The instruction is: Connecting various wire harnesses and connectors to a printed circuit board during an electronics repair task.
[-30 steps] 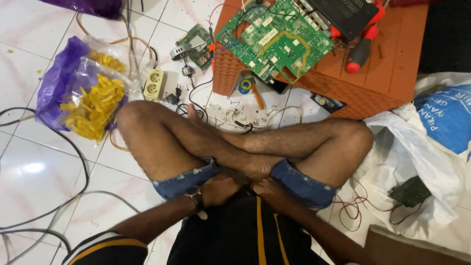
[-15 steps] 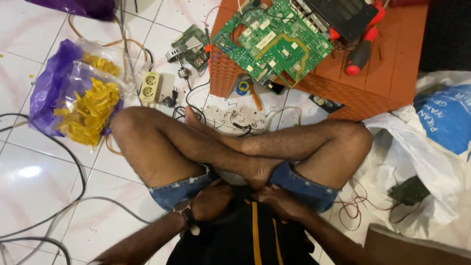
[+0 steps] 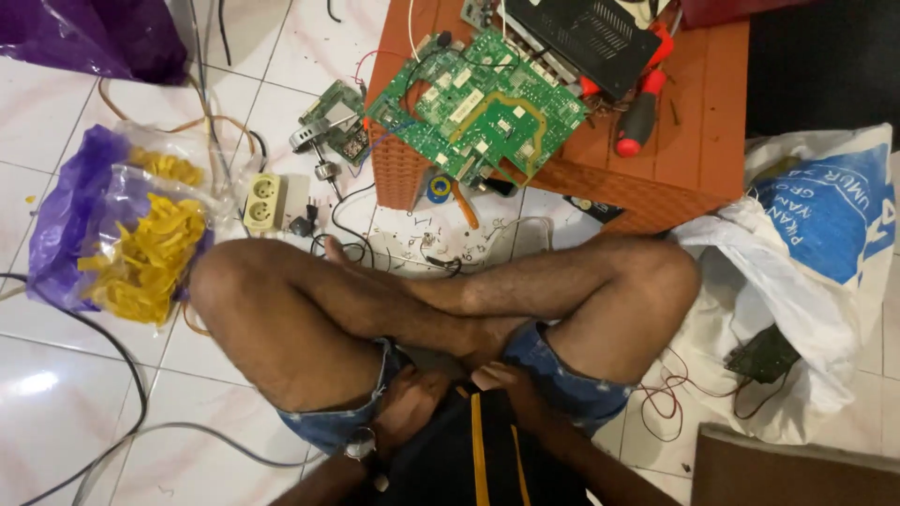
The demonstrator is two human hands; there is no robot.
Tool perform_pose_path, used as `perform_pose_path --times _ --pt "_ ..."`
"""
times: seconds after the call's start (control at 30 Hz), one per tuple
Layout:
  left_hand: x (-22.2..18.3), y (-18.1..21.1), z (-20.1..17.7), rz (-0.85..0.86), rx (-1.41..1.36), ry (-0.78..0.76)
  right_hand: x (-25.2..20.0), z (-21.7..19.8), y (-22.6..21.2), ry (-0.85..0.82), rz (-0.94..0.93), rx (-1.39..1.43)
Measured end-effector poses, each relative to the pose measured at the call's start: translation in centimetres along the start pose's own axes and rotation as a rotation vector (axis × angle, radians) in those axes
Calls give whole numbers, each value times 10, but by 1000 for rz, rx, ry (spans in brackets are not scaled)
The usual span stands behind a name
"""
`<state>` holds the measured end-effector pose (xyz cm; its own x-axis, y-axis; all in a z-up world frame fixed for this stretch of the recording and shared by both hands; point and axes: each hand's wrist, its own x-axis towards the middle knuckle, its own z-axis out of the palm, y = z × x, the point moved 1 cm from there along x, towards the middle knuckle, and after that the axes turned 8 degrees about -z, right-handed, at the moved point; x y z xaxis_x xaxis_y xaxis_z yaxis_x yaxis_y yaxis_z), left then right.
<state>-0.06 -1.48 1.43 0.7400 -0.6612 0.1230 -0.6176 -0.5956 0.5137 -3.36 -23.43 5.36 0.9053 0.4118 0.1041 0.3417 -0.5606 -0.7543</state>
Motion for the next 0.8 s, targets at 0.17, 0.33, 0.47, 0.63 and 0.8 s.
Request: perform_pose_path --times 0.17,0.33,0.47,0.63,0.8 --pt "-12 -8 12 31 181 -85 -61 34 90 -325 -9 -78" --pt "1 -7 11 51 80 -208 -8 28 47 -250 150 112" --pt "3 -16 13 82 -115 -98 12 -4 6 -225 -7 15" --pt "18 -5 -13 -85 -259 -204 -35 34 74 -12 465 340" --pt "31 -1 -37 -222 -489 -239 -2 -11 5 -3 238 192"
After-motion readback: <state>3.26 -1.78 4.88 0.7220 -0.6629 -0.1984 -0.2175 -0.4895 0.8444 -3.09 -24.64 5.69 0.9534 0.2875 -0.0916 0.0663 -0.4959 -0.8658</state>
